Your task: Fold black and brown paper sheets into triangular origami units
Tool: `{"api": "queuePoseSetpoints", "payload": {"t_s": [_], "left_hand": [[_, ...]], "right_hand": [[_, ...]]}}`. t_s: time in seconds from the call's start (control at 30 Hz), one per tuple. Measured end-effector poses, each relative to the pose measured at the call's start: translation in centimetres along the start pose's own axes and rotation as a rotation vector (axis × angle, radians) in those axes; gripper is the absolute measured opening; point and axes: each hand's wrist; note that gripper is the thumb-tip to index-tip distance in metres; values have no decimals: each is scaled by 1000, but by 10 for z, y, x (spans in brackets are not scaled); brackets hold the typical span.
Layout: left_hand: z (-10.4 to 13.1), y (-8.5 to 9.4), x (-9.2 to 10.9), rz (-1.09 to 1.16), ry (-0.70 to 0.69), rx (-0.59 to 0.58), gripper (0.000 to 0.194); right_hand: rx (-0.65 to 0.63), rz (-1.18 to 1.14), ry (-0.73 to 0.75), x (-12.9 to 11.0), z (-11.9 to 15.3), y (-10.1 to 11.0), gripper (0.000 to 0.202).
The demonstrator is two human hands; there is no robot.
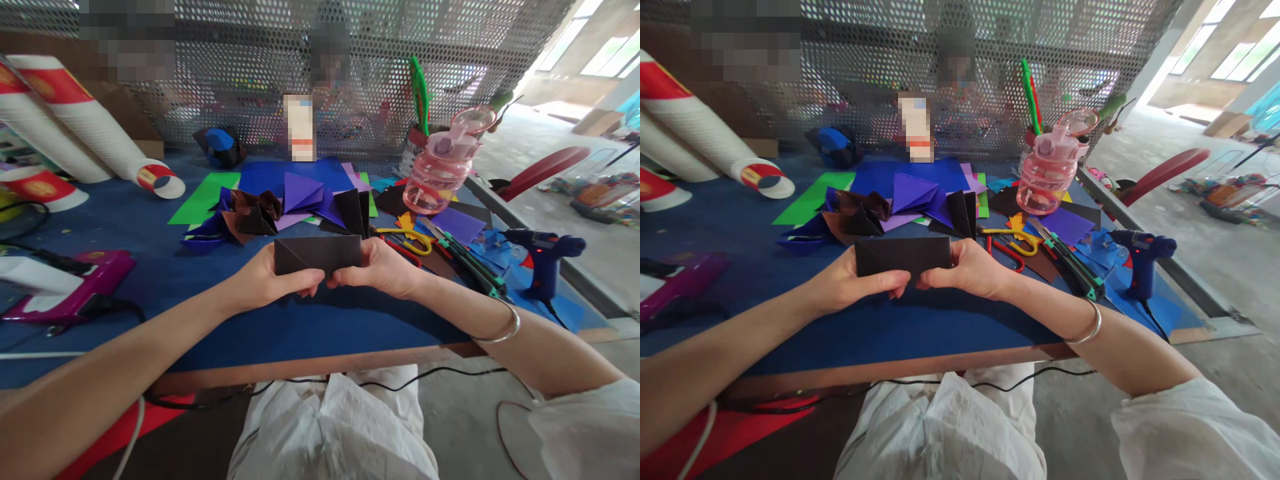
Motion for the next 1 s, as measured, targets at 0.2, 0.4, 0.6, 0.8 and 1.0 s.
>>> {"api": "queuePoseSetpoints", "payload": {"t_s": [0.2, 0.4, 0.6, 0.8, 1.0], "left_hand": [[-1, 1, 1, 5, -11, 2, 22], [0, 6, 3, 47, -12, 42, 22], [0, 12, 0, 30, -33, 43, 27], [0, 16, 3, 72, 30, 100, 26], [0, 29, 10, 126, -14, 286, 30]], "right_hand": [[2, -38, -16, -1, -1, 2, 17], [1, -9, -17, 1, -4, 7, 21], [-3, -2, -12, -2, -3, 11, 18], [15, -9, -14, -3, -4, 15, 11], [203, 36, -5, 7, -11, 32, 11]]}}
Point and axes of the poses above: each hand's wrist, its own z-axis away from the middle knuckle, its own y-axis out of the back of the hand, x = y × z, and after that the axes turned 15 degrees about z, right-handed
